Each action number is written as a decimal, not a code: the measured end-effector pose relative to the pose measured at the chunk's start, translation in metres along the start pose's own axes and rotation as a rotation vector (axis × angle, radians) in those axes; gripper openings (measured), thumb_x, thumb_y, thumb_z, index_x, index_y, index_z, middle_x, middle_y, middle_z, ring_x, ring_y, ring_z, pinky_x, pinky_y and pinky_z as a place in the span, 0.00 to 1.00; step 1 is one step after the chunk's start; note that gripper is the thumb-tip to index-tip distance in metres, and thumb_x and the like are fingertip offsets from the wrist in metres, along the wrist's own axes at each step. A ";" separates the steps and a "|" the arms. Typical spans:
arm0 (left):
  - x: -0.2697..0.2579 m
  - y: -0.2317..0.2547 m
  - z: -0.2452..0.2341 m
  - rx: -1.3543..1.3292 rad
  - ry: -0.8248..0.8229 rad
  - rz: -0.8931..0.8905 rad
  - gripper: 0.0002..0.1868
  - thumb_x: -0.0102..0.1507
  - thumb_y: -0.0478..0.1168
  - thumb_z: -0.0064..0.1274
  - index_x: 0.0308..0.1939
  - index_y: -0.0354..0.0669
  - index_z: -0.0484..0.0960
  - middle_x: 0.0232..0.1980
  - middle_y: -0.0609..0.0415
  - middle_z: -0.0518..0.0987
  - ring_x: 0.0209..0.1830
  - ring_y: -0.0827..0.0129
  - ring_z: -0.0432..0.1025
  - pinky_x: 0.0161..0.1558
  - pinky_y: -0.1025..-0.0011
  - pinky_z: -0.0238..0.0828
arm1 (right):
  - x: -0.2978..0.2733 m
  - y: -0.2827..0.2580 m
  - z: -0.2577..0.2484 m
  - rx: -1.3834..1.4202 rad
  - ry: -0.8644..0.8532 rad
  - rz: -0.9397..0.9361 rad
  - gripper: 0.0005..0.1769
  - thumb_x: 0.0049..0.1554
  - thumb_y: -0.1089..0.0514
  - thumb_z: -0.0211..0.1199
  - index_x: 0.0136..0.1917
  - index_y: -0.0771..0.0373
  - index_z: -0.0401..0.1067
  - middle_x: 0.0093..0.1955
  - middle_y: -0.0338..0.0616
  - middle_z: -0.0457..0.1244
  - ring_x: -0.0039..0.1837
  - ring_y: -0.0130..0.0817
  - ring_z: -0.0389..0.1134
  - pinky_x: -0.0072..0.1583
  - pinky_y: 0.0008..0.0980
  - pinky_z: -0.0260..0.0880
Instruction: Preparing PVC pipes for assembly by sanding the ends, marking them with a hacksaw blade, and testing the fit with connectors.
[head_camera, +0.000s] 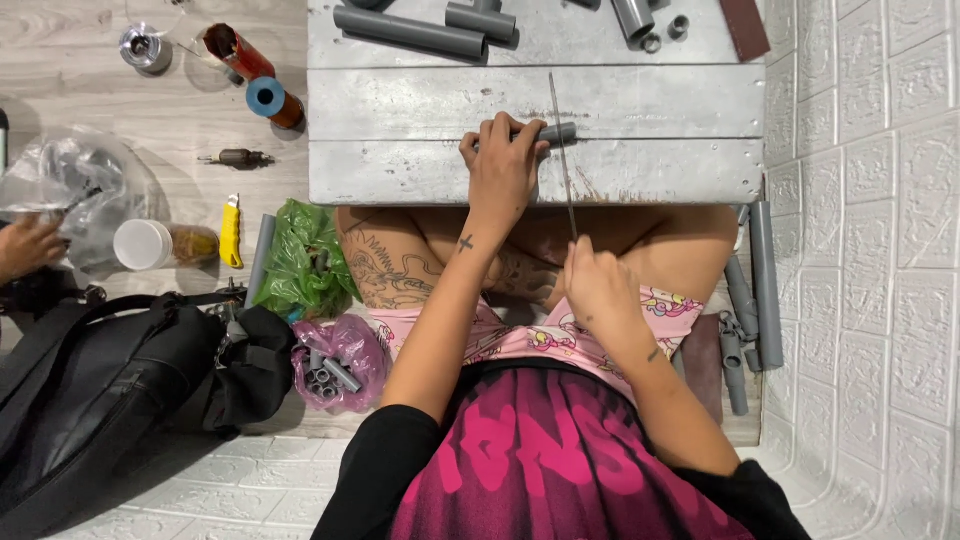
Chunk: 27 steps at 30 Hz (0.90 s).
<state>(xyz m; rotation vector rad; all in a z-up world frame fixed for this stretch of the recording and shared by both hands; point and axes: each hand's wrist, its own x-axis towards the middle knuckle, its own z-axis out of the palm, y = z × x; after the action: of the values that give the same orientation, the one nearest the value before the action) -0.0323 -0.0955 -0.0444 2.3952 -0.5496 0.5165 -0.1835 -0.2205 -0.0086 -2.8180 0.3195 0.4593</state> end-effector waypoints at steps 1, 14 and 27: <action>0.001 0.000 0.000 0.006 0.003 -0.001 0.10 0.70 0.46 0.51 0.50 0.49 0.81 0.41 0.60 0.65 0.48 0.63 0.67 0.55 0.58 0.51 | -0.007 0.001 -0.002 0.011 -0.037 0.019 0.26 0.69 0.44 0.33 0.59 0.64 0.66 0.40 0.66 0.70 0.48 0.68 0.74 0.52 0.66 0.72; 0.003 0.001 -0.001 -0.017 0.015 0.015 0.09 0.69 0.45 0.52 0.50 0.47 0.82 0.41 0.59 0.66 0.48 0.62 0.68 0.54 0.59 0.53 | 0.045 -0.004 0.001 0.006 0.061 -0.009 0.24 0.69 0.48 0.37 0.57 0.66 0.69 0.39 0.68 0.69 0.47 0.68 0.74 0.51 0.63 0.73; -0.001 -0.005 0.007 0.005 0.029 -0.004 0.11 0.69 0.47 0.51 0.50 0.48 0.81 0.41 0.60 0.66 0.48 0.63 0.68 0.54 0.59 0.51 | 0.032 -0.010 -0.005 0.060 0.074 -0.032 0.24 0.69 0.48 0.38 0.53 0.69 0.68 0.41 0.71 0.68 0.48 0.74 0.72 0.50 0.67 0.71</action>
<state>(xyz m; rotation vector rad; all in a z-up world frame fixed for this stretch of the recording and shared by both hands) -0.0289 -0.0968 -0.0524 2.3889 -0.5315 0.5501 -0.1497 -0.2179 -0.0121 -2.7819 0.2980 0.3337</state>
